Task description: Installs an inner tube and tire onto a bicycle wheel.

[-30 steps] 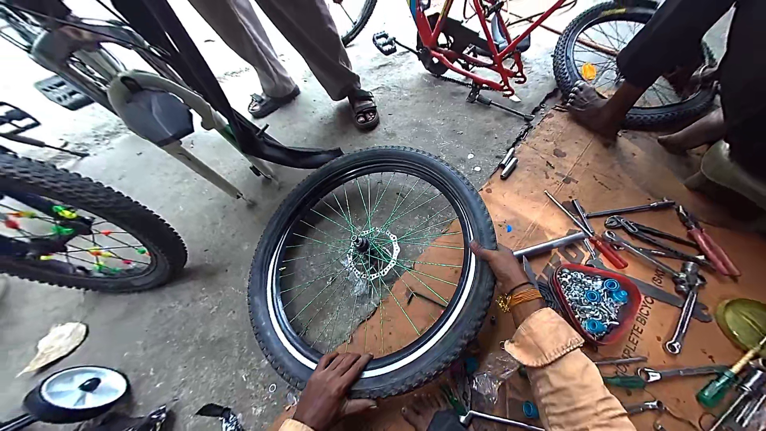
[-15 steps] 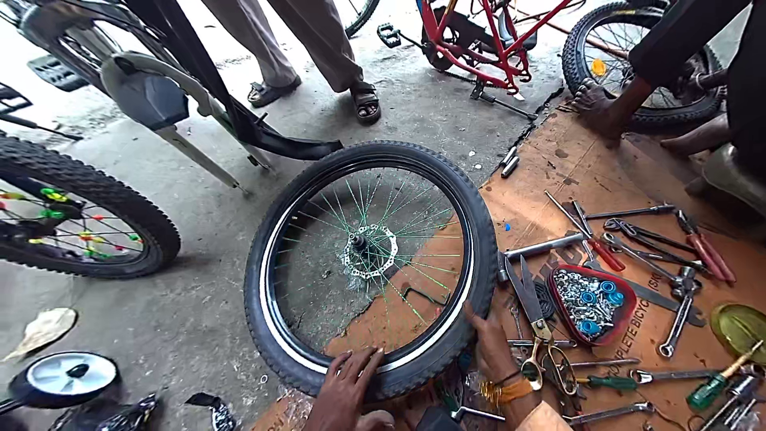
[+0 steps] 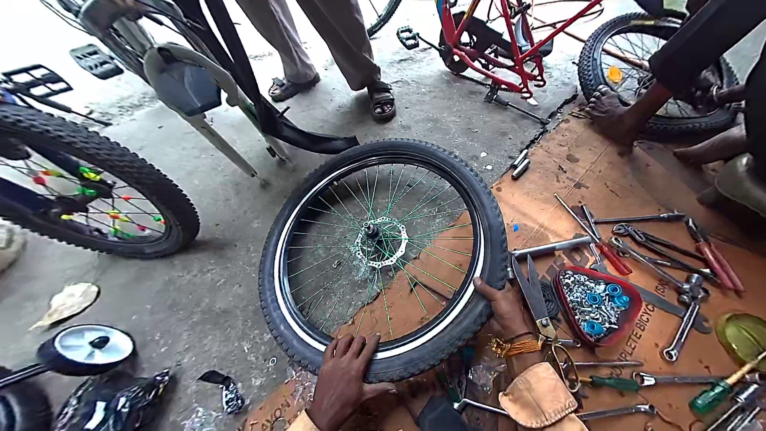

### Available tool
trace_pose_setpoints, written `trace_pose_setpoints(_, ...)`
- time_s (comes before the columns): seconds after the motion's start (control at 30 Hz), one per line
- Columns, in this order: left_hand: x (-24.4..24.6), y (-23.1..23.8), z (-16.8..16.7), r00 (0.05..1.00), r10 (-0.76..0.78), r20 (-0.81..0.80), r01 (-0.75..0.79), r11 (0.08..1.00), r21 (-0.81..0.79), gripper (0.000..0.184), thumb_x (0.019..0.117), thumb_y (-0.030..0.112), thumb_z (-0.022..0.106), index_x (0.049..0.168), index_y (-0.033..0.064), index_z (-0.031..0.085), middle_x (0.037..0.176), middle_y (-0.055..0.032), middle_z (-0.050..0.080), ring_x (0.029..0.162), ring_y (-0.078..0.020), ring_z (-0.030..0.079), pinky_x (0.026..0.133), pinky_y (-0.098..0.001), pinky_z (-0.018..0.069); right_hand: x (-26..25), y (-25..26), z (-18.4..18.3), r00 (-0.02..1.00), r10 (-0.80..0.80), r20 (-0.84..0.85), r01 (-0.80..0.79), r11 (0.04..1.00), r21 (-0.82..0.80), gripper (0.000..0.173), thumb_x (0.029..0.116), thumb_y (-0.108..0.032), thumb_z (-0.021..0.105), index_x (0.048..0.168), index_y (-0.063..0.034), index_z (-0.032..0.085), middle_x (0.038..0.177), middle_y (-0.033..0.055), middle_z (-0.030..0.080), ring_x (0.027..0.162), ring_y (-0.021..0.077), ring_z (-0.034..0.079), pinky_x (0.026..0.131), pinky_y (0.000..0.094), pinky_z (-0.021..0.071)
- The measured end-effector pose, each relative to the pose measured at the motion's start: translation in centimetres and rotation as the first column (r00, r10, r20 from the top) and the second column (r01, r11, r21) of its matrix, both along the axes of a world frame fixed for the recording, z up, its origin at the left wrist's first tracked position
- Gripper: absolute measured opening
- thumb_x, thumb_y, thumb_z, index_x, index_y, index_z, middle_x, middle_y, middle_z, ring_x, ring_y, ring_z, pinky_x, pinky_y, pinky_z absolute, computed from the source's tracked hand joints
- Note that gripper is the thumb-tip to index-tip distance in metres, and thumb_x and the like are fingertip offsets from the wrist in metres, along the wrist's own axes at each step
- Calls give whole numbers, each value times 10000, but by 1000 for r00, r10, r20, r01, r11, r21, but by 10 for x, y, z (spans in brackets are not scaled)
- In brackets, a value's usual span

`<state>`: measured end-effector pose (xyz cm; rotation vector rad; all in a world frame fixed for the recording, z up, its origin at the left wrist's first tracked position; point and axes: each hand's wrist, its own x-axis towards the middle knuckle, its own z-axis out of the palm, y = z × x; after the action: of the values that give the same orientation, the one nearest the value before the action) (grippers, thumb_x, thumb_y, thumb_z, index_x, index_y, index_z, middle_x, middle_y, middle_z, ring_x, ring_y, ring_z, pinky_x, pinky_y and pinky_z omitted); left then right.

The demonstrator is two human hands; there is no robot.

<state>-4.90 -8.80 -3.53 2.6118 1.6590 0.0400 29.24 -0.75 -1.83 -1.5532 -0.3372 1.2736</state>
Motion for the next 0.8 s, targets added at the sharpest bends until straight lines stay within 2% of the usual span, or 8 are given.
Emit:
trace_pose_setpoints(0.13, -25, 4, -9, 996, -81, 42, 79, 996, 45, 1067, 644, 1037, 353, 1270, 252, 713, 1062, -66, 735, 1071, -330, 665, 992, -560, 495, -11, -16, -3, 993, -71, -94, 70, 997, -18, 519, 943, -164, 741, 1397, -42, 520, 1120, 194, 706, 955, 285, 721, 824, 456, 618)
trace_pose_setpoints(0.23, -60, 21, -13, 983, -170, 69, 167, 984, 58, 1051, 650, 1034, 337, 1265, 271, 717, 1085, -54, 744, 1097, -325, 669, 985, -551, 507, -6, -12, 5, 999, -30, 19, 30, 999, -32, 611, 983, -327, 688, 1497, -100, 449, 1302, 169, 643, 1130, 277, 664, 931, 476, 576)
trace_pose_setpoints(0.37, -109, 33, 1, 992, -119, 39, 125, 975, -185, 1036, 609, 947, 572, 1424, 309, 609, 1389, -107, 634, 1367, -420, 503, 1095, -646, 402, 16, 17, 24, 948, 140, 286, -108, 986, -124, 871, 865, -404, 806, 1551, -115, 354, 1371, 211, 590, 1169, 354, 623, 936, 569, 538)
trace_pose_setpoints(0.43, -117, 32, 8, 997, -72, 34, 78, 972, -221, 1164, 601, 979, 507, 1502, 243, 533, 1531, -131, 518, 1442, -443, 411, 1105, -668, 361, 15, 35, 33, 922, 181, 343, -126, 976, -176, 900, 830, -394, 849, 1530, -96, 370, 1317, 230, 615, 1122, 376, 644, 916, 591, 541)
trace_pose_setpoints(0.5, -98, 23, 18, 994, -56, 97, 72, 982, -174, 1284, 585, 989, 497, 1519, 108, 490, 1562, -170, 471, 1438, -457, 415, 1081, -688, 373, 9, 44, 30, 908, 183, 377, -114, 973, -198, 915, 784, -401, 887, 1492, -74, 408, 1281, 235, 630, 1113, 384, 646, 918, 608, 535)
trace_pose_setpoints(0.57, -62, 10, 28, 976, -84, 202, 106, 990, -98, 1265, 615, 975, 507, 1488, 60, 513, 1524, -189, 512, 1399, -451, 472, 1055, -691, 407, 1, 35, 26, 874, 206, 440, -113, 967, -228, 945, 758, -414, 904, 1497, -59, 433, 1271, 244, 642, 1126, 399, 642, 935, 625, 522)
trace_pose_setpoints(0.67, -6, -8, 22, 958, -116, 264, 122, 993, -5, 1120, 696, 950, 495, 1441, 117, 579, 1437, -151, 604, 1319, -350, 582, 1066, -629, 441, -1, 18, 14, 896, 199, 397, -106, 964, -242, 814, 779, -314, 906, 1429, -29, 507, 1218, 225, 669, 1085, 360, 667, 930, 575, 543)
trace_pose_setpoints(0.8, 16, -6, 4, 983, -81, 165, 76, 996, 41, 1038, 763, 927, 461, 1422, 136, 599, 1309, -132, 670, 1180, -299, 661, 1047, -587, 473, -3, -5, -12, 995, 14, 101, -5, 996, -84, 704, 842, -173, 847, 1446, -80, 496, 1196, 180, 691, 1008, 292, 712, 848, 489, 611)
